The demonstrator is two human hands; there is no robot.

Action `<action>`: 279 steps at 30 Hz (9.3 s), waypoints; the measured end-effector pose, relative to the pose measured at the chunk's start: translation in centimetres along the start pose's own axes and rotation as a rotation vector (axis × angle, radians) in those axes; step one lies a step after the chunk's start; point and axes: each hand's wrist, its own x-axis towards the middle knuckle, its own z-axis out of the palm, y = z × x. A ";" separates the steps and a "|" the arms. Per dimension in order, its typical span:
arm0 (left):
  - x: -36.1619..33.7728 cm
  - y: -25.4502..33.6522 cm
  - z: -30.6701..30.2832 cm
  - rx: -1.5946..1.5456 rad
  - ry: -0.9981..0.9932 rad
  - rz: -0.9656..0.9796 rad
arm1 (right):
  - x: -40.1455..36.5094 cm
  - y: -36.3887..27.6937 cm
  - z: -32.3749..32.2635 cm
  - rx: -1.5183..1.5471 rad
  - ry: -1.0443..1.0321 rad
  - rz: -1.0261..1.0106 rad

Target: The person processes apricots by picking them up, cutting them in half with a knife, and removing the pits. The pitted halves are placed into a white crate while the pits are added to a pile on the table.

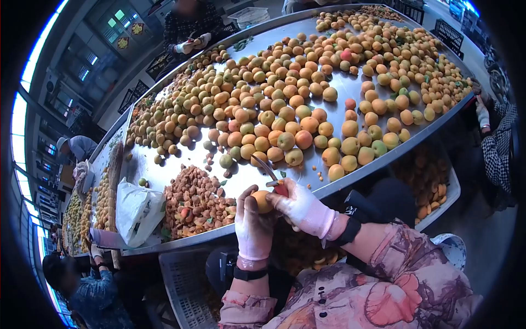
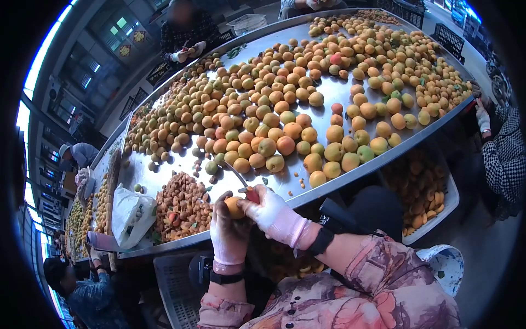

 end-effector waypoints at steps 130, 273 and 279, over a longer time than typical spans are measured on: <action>1.3 -0.4 -0.3 0.028 -0.064 -0.060 | -0.1 3.3 -1.0 -0.966 0.117 -0.322; 9.4 -1.6 1.4 1.668 -0.190 0.121 | -0.6 -3.6 -9.9 0.399 0.343 -0.283; 12.6 -5.7 2.5 1.716 -0.114 0.089 | -0.2 -4.5 -11.3 0.478 0.334 -0.233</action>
